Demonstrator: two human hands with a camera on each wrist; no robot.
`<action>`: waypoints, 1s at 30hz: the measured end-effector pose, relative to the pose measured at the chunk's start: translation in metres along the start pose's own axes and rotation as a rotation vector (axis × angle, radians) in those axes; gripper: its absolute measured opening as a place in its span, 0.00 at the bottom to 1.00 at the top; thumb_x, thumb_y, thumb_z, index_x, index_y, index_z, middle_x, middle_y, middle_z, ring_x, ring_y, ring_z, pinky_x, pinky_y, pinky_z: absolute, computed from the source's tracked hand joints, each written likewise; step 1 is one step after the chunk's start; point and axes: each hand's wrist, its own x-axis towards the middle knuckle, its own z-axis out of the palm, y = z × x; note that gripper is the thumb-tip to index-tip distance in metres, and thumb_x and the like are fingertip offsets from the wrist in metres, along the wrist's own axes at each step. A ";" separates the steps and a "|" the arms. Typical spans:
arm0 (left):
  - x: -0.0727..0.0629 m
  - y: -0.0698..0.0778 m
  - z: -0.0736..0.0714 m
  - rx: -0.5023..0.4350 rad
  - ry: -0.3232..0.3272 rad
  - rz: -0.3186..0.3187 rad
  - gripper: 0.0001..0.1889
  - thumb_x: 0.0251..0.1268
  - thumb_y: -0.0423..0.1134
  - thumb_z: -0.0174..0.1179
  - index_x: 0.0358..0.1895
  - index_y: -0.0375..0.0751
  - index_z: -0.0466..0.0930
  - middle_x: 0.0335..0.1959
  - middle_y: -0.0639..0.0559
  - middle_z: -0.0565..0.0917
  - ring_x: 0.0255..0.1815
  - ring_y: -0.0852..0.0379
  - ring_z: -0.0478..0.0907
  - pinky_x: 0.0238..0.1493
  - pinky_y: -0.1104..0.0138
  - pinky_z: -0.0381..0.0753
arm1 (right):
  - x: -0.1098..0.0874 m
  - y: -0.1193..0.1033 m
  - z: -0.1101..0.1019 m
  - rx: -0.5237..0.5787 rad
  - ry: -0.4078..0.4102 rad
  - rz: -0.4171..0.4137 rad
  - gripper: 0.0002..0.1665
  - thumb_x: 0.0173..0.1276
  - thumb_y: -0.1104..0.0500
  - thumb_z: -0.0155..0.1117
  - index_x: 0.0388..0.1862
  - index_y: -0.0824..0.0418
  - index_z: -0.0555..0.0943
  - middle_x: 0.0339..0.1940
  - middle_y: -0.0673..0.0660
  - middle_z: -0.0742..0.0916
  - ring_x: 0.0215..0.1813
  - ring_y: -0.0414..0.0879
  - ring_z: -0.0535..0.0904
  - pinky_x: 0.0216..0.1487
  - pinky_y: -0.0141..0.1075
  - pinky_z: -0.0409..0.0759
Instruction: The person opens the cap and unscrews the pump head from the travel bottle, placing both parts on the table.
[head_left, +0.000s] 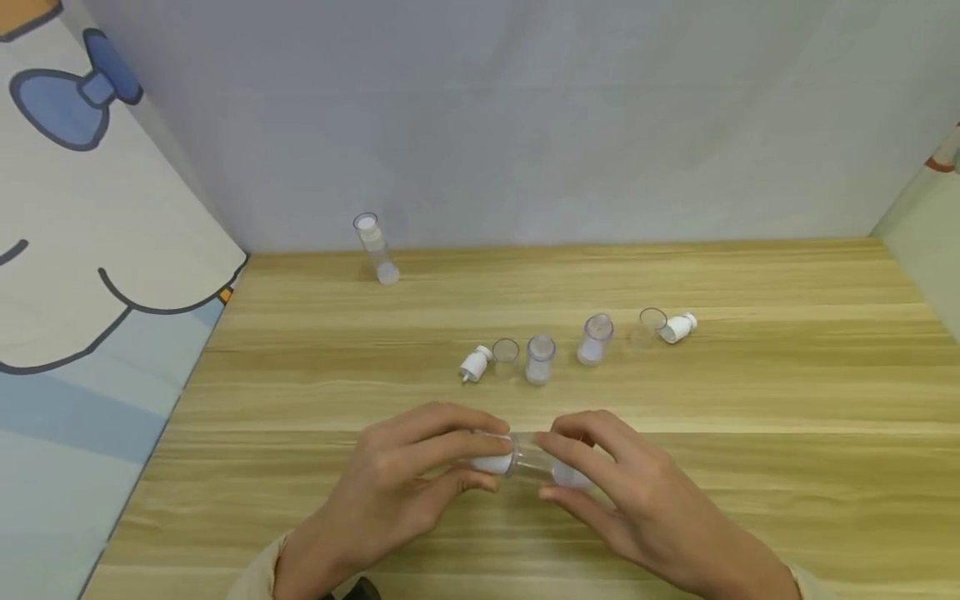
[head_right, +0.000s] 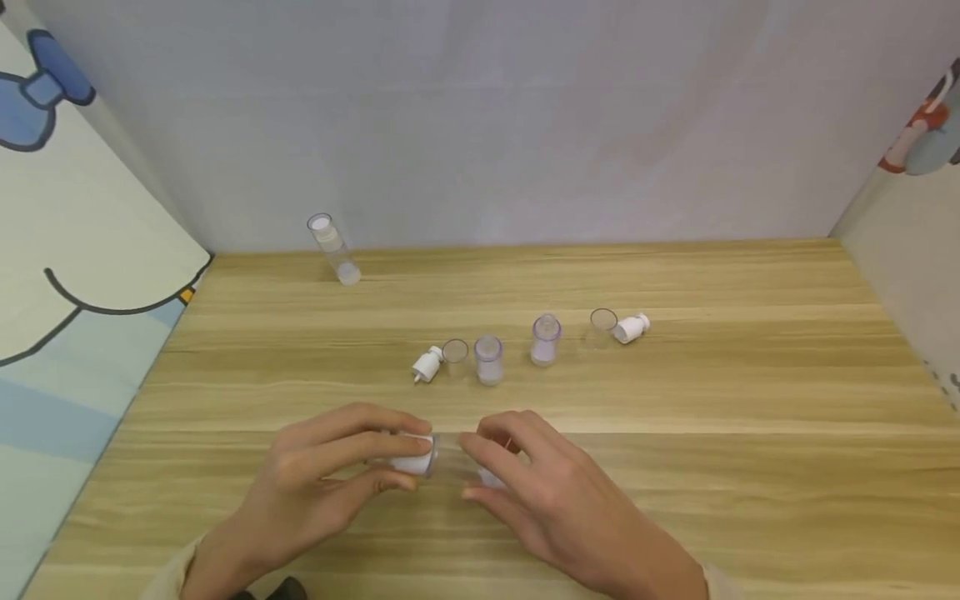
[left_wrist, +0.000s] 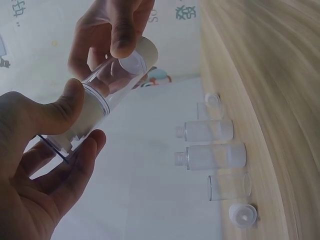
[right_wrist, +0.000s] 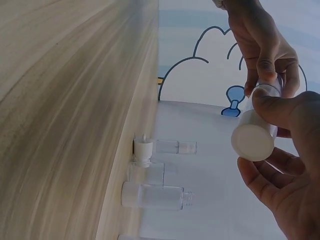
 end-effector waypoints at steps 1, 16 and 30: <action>0.001 0.000 0.000 0.001 -0.006 -0.001 0.12 0.69 0.41 0.68 0.50 0.40 0.89 0.47 0.45 0.90 0.47 0.52 0.89 0.51 0.73 0.87 | 0.000 0.000 -0.001 0.003 -0.002 -0.001 0.22 0.83 0.46 0.55 0.60 0.59 0.83 0.52 0.52 0.84 0.47 0.40 0.82 0.47 0.24 0.82; 0.000 0.003 0.003 0.082 0.029 0.042 0.14 0.63 0.37 0.75 0.50 0.38 0.89 0.48 0.44 0.90 0.45 0.54 0.89 0.49 0.73 0.88 | -0.001 0.000 0.000 -0.018 0.050 0.004 0.23 0.83 0.47 0.56 0.57 0.63 0.84 0.51 0.53 0.84 0.48 0.42 0.82 0.49 0.27 0.82; 0.000 0.018 0.015 0.131 0.167 0.059 0.11 0.70 0.37 0.68 0.49 0.35 0.89 0.44 0.42 0.90 0.41 0.52 0.90 0.46 0.73 0.88 | -0.004 -0.008 0.001 -0.014 0.135 0.016 0.22 0.82 0.48 0.59 0.55 0.66 0.85 0.48 0.56 0.86 0.48 0.45 0.82 0.52 0.27 0.81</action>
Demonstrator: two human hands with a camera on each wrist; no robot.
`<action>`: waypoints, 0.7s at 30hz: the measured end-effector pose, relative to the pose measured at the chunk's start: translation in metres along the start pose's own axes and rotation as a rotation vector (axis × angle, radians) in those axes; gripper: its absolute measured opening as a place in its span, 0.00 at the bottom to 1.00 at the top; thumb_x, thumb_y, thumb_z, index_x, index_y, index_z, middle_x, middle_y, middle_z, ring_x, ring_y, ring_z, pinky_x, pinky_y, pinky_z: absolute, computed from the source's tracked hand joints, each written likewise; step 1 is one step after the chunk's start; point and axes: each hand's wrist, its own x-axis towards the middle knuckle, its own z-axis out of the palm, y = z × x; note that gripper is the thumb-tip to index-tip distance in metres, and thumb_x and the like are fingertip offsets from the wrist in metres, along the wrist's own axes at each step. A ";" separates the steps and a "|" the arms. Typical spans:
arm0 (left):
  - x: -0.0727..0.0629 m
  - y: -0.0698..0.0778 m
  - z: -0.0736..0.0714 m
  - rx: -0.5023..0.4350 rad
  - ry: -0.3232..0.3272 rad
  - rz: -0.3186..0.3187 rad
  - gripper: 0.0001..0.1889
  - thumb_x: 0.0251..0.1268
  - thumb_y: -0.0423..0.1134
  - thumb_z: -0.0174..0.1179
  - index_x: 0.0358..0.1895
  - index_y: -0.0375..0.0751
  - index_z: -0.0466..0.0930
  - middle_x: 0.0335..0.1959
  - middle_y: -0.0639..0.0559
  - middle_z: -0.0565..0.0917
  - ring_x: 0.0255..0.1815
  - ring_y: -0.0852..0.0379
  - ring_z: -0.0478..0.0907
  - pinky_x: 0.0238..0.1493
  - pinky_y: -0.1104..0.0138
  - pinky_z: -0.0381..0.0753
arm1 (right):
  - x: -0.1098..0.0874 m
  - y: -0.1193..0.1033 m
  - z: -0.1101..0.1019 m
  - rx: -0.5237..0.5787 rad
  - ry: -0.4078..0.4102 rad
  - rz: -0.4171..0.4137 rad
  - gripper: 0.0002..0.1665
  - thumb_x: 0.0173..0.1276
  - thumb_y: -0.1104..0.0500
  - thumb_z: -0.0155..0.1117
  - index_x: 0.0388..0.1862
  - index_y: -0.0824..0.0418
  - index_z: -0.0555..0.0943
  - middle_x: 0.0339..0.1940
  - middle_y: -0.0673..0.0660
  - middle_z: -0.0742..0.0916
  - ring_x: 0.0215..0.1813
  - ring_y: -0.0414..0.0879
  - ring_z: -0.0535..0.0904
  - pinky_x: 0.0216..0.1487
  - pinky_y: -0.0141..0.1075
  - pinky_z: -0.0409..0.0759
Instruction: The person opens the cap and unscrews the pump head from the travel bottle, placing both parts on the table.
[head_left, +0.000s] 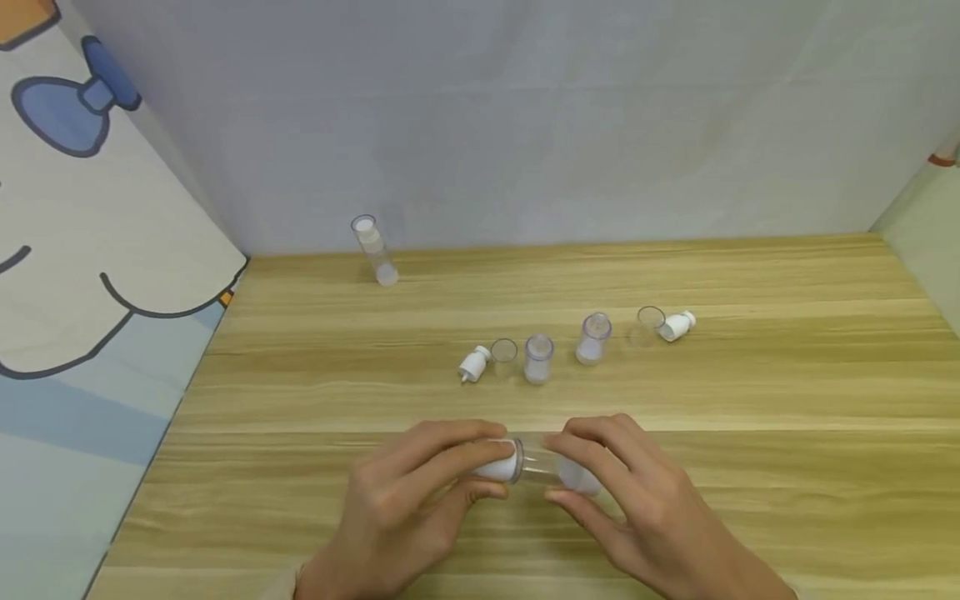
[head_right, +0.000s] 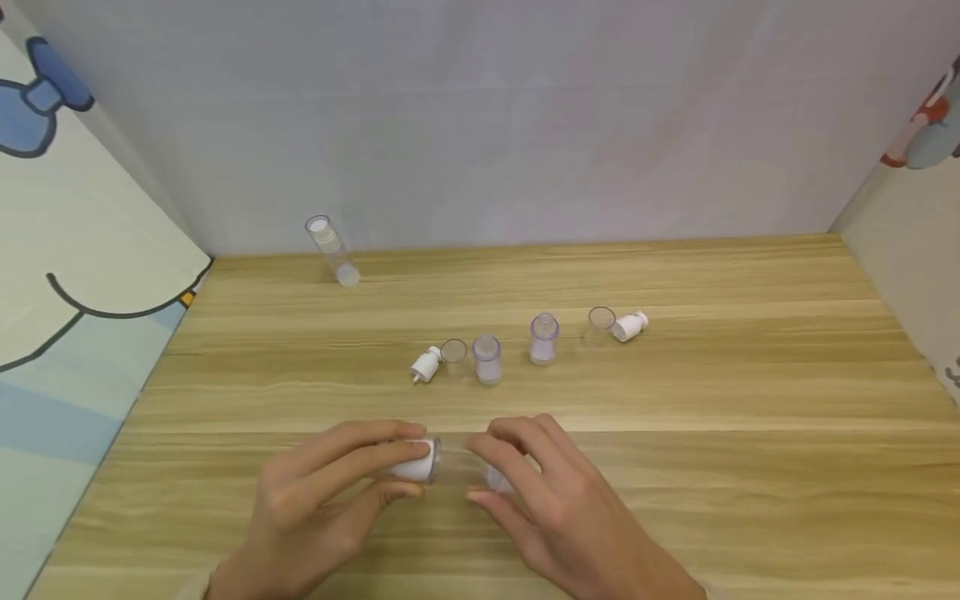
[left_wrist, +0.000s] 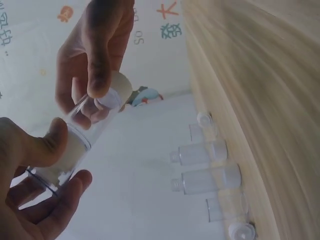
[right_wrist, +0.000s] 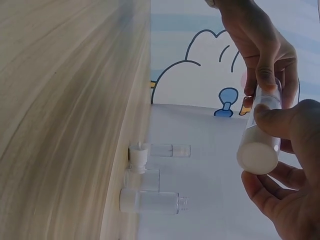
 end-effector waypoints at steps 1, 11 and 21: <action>0.000 0.001 0.000 -0.001 -0.012 -0.008 0.11 0.70 0.37 0.69 0.50 0.35 0.89 0.45 0.43 0.89 0.42 0.53 0.89 0.48 0.73 0.88 | -0.001 0.000 -0.001 0.003 -0.006 -0.002 0.22 0.81 0.49 0.59 0.55 0.66 0.84 0.49 0.56 0.86 0.48 0.46 0.82 0.52 0.27 0.82; -0.001 0.000 -0.004 -0.019 -0.083 -0.003 0.16 0.58 0.35 0.76 0.50 0.38 0.88 0.48 0.45 0.89 0.50 0.51 0.83 0.57 0.68 0.84 | -0.006 0.002 -0.001 0.035 -0.025 -0.024 0.21 0.82 0.49 0.59 0.55 0.65 0.84 0.50 0.56 0.85 0.49 0.46 0.83 0.57 0.25 0.81; 0.002 -0.002 -0.007 -0.074 -0.139 0.077 0.16 0.60 0.35 0.76 0.50 0.36 0.88 0.46 0.46 0.88 0.48 0.54 0.83 0.51 0.72 0.85 | -0.010 0.001 -0.008 0.095 -0.113 -0.016 0.21 0.82 0.49 0.59 0.59 0.63 0.82 0.54 0.54 0.84 0.51 0.42 0.83 0.56 0.24 0.81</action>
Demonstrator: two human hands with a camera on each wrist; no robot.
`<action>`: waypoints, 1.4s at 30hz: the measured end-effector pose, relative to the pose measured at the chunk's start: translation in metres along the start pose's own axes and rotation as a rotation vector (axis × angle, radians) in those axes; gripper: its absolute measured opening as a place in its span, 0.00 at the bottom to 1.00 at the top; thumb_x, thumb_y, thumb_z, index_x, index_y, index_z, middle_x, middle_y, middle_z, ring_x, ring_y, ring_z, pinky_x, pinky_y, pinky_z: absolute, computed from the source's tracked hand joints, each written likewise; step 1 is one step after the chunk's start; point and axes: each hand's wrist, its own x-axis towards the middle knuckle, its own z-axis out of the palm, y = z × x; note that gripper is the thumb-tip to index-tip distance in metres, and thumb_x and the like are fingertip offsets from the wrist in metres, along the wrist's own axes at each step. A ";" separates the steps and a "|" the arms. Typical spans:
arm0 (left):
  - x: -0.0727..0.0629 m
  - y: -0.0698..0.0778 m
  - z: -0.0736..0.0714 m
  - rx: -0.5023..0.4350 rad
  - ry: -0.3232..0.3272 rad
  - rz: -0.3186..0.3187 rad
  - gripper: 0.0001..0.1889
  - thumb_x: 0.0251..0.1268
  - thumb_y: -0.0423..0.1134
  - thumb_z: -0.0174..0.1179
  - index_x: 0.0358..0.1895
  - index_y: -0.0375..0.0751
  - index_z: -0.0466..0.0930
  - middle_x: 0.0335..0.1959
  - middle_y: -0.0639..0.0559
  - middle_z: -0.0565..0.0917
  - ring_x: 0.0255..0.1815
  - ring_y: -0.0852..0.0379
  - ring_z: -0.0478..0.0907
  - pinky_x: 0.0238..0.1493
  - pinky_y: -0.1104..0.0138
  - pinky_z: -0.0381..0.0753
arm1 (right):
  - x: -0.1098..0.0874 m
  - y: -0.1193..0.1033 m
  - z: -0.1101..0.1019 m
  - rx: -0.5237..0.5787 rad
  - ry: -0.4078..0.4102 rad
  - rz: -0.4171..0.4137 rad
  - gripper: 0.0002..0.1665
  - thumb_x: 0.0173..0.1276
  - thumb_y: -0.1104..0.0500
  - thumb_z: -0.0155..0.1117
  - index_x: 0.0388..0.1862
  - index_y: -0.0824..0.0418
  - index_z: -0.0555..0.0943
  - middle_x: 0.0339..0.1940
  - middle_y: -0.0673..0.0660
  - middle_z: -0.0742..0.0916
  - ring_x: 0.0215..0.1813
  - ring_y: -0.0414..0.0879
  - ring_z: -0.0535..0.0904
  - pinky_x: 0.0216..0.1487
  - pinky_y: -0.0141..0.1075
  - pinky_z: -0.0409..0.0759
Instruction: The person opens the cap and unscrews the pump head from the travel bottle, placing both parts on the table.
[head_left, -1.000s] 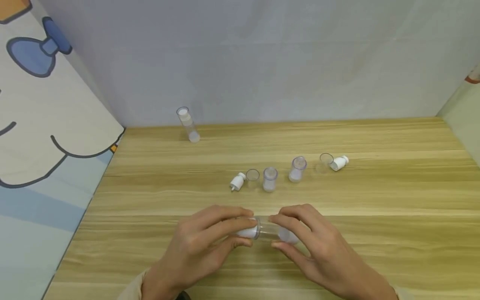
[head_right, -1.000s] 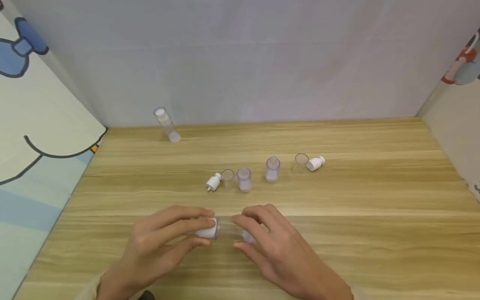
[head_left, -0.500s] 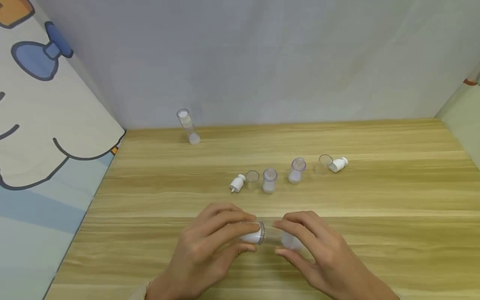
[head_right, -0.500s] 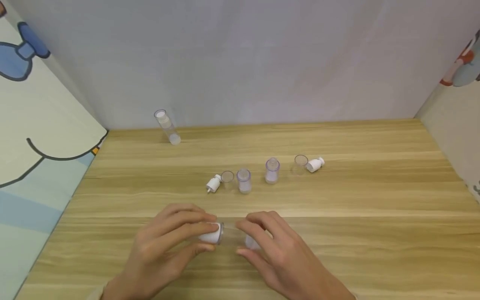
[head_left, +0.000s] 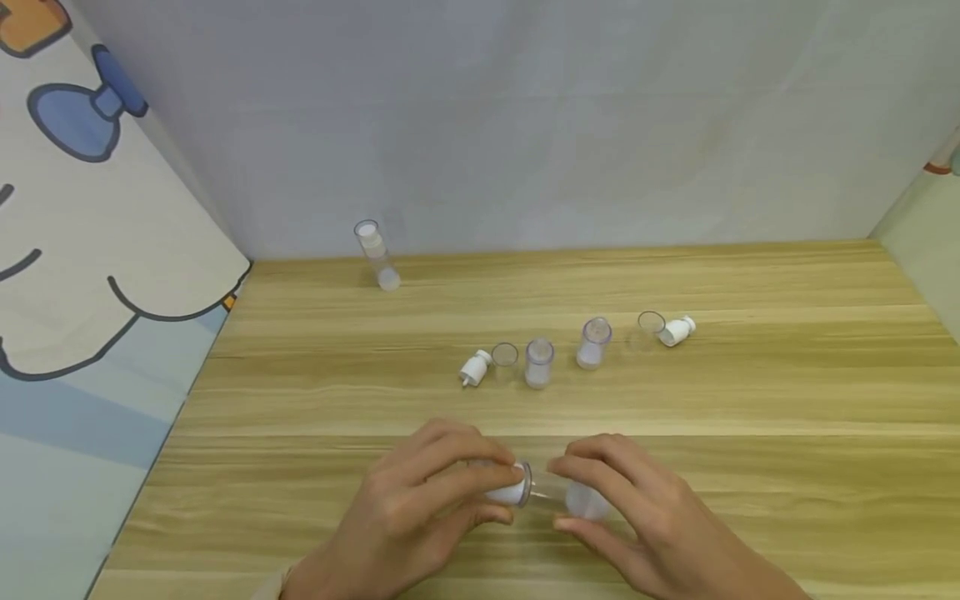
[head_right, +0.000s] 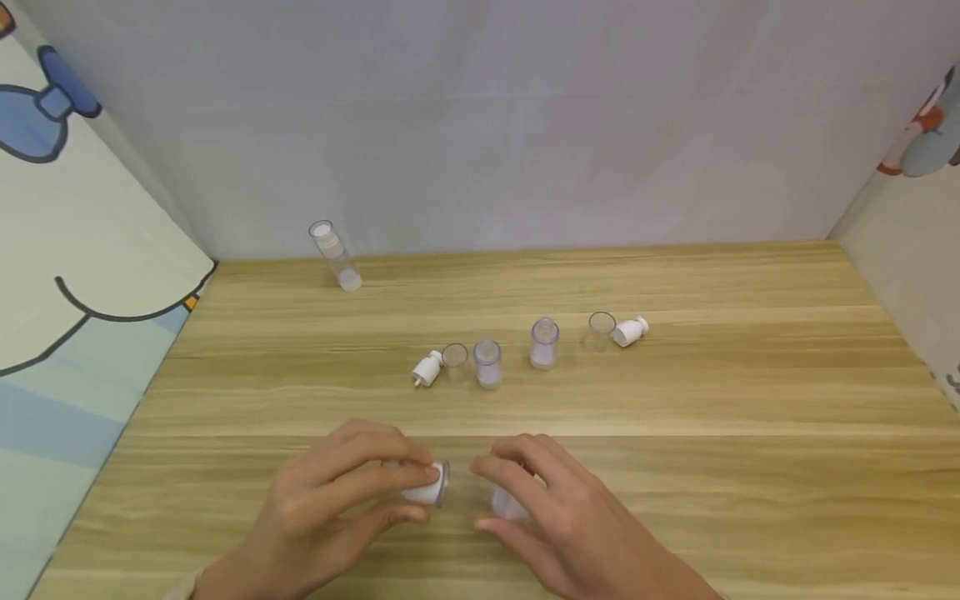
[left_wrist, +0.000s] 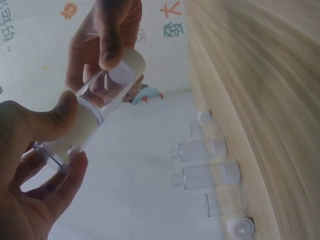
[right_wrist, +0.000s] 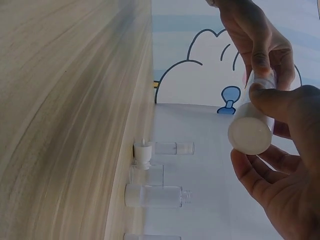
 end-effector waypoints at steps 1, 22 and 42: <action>0.000 0.000 -0.001 -0.005 -0.011 0.002 0.16 0.60 0.36 0.75 0.50 0.36 0.88 0.47 0.46 0.88 0.48 0.54 0.84 0.51 0.72 0.85 | 0.000 0.000 -0.001 0.009 -0.016 0.004 0.21 0.81 0.48 0.59 0.60 0.62 0.82 0.55 0.53 0.84 0.51 0.42 0.83 0.57 0.24 0.81; -0.002 -0.001 -0.040 -0.039 0.054 -0.079 0.12 0.69 0.37 0.70 0.49 0.33 0.88 0.46 0.42 0.87 0.50 0.50 0.83 0.59 0.71 0.82 | -0.030 0.020 -0.022 0.039 -0.023 0.093 0.19 0.79 0.45 0.61 0.55 0.58 0.83 0.52 0.46 0.86 0.53 0.37 0.81 0.63 0.20 0.76; -0.003 -0.022 -0.043 0.228 -0.113 -0.280 0.13 0.73 0.45 0.66 0.52 0.42 0.88 0.51 0.49 0.86 0.48 0.55 0.81 0.51 0.74 0.81 | -0.055 0.018 -0.027 0.044 -0.050 0.222 0.27 0.78 0.45 0.62 0.65 0.62 0.79 0.57 0.50 0.85 0.57 0.35 0.80 0.66 0.18 0.74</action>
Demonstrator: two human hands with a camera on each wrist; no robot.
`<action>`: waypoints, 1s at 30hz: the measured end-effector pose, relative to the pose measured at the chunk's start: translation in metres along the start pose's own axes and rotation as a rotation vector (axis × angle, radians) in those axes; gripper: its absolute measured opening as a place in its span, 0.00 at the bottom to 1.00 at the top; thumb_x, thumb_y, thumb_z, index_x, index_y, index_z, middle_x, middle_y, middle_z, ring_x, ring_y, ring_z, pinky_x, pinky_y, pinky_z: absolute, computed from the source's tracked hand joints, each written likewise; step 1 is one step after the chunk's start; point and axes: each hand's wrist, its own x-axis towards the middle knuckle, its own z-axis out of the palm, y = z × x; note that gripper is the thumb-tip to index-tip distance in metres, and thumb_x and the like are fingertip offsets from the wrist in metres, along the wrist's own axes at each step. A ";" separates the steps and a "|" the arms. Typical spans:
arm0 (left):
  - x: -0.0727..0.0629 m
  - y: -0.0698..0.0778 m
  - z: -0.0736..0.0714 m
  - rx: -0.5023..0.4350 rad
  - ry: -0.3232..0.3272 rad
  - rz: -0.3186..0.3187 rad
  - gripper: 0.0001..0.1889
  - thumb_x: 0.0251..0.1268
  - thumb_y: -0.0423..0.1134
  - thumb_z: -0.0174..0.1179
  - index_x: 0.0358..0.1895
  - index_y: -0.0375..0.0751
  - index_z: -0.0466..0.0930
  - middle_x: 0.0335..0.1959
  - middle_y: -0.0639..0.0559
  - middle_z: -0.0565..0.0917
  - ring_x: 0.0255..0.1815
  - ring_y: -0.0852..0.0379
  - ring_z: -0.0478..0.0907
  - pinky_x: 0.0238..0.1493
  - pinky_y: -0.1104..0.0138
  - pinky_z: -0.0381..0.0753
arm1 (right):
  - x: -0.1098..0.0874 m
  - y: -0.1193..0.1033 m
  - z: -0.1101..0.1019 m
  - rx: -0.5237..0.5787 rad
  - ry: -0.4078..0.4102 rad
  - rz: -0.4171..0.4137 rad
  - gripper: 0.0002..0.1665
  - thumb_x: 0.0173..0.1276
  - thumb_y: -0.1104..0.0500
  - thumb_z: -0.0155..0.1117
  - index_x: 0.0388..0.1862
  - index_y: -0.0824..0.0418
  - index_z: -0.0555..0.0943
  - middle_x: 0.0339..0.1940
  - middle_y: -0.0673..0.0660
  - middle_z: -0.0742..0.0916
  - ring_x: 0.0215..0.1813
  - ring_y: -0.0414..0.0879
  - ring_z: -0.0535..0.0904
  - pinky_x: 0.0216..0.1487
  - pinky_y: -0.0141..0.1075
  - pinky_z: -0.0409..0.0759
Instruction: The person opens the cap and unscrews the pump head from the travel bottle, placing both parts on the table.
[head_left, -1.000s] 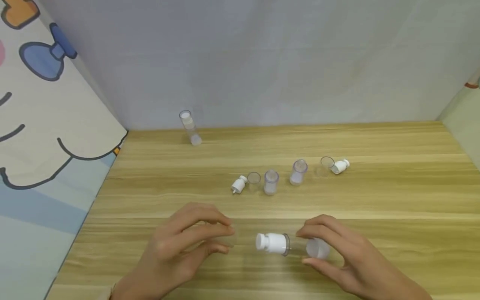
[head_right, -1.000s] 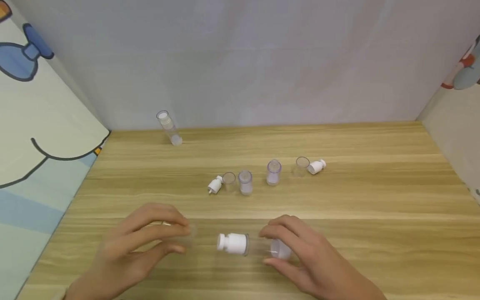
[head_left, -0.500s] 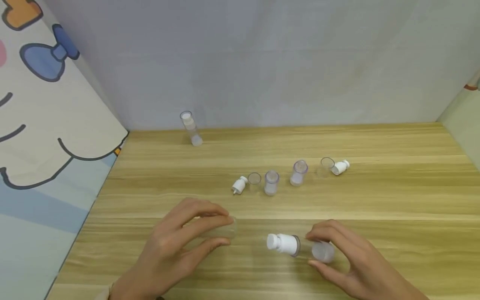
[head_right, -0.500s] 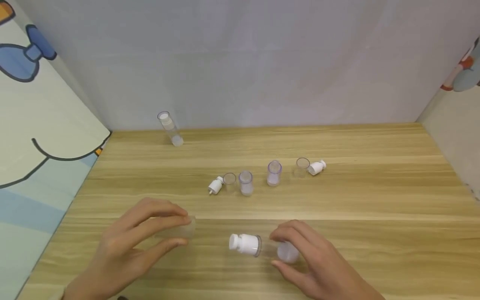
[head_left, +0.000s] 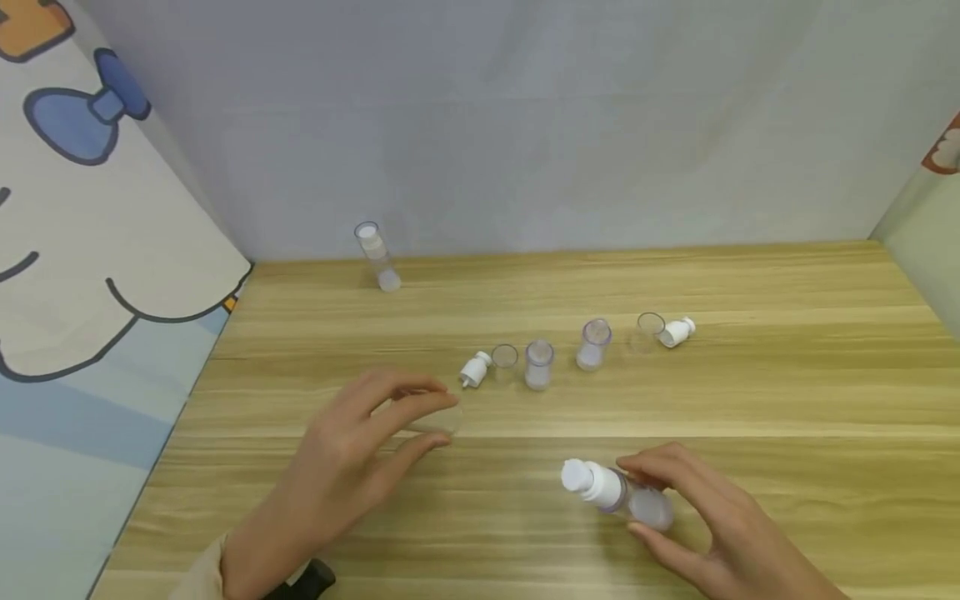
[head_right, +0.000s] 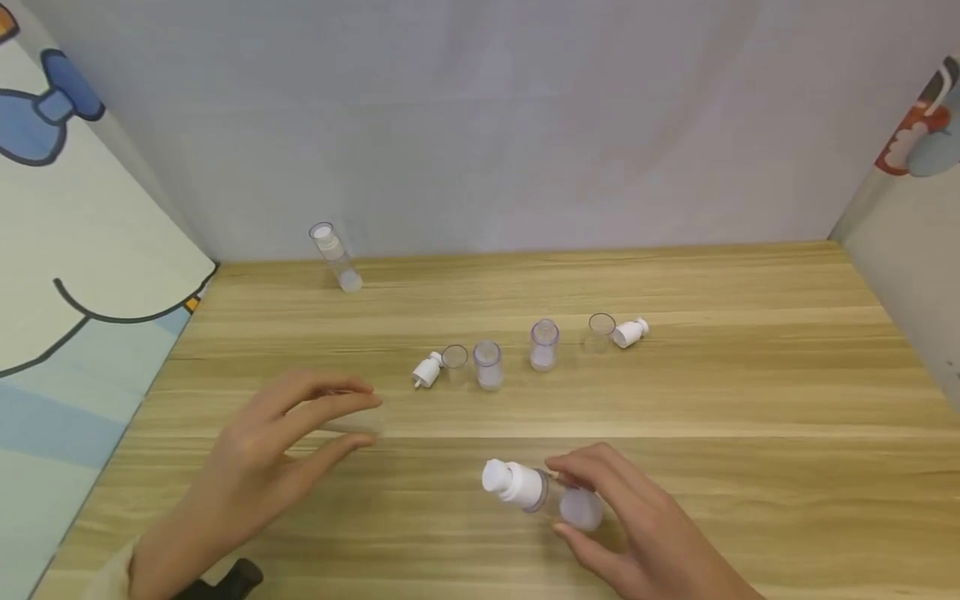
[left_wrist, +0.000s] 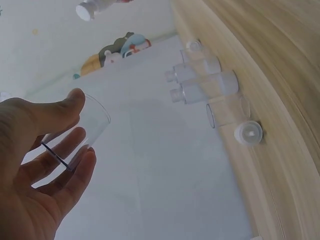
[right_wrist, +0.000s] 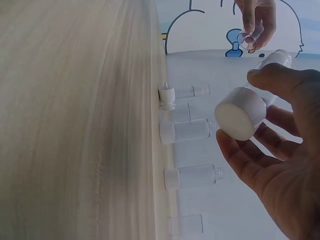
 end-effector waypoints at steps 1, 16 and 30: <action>0.001 -0.002 0.000 0.003 -0.007 -0.014 0.13 0.70 0.43 0.69 0.53 0.42 0.88 0.51 0.49 0.86 0.48 0.55 0.81 0.52 0.73 0.81 | -0.001 0.001 0.000 0.001 0.005 -0.001 0.27 0.78 0.45 0.62 0.65 0.62 0.79 0.57 0.50 0.85 0.57 0.34 0.80 0.66 0.18 0.73; 0.010 -0.031 0.009 0.154 -0.118 -0.057 0.19 0.58 0.32 0.77 0.54 0.41 0.87 0.54 0.48 0.85 0.55 0.52 0.81 0.46 0.61 0.86 | -0.015 0.007 0.004 -0.008 0.130 0.027 0.30 0.78 0.42 0.60 0.58 0.68 0.82 0.55 0.51 0.85 0.58 0.31 0.80 0.63 0.18 0.76; 0.006 -0.066 0.026 0.168 -0.268 -0.160 0.16 0.64 0.36 0.74 0.54 0.41 0.86 0.54 0.49 0.84 0.57 0.50 0.80 0.54 0.57 0.85 | -0.021 0.009 0.008 0.014 0.152 0.029 0.30 0.78 0.43 0.61 0.57 0.69 0.82 0.54 0.52 0.85 0.58 0.31 0.80 0.62 0.19 0.78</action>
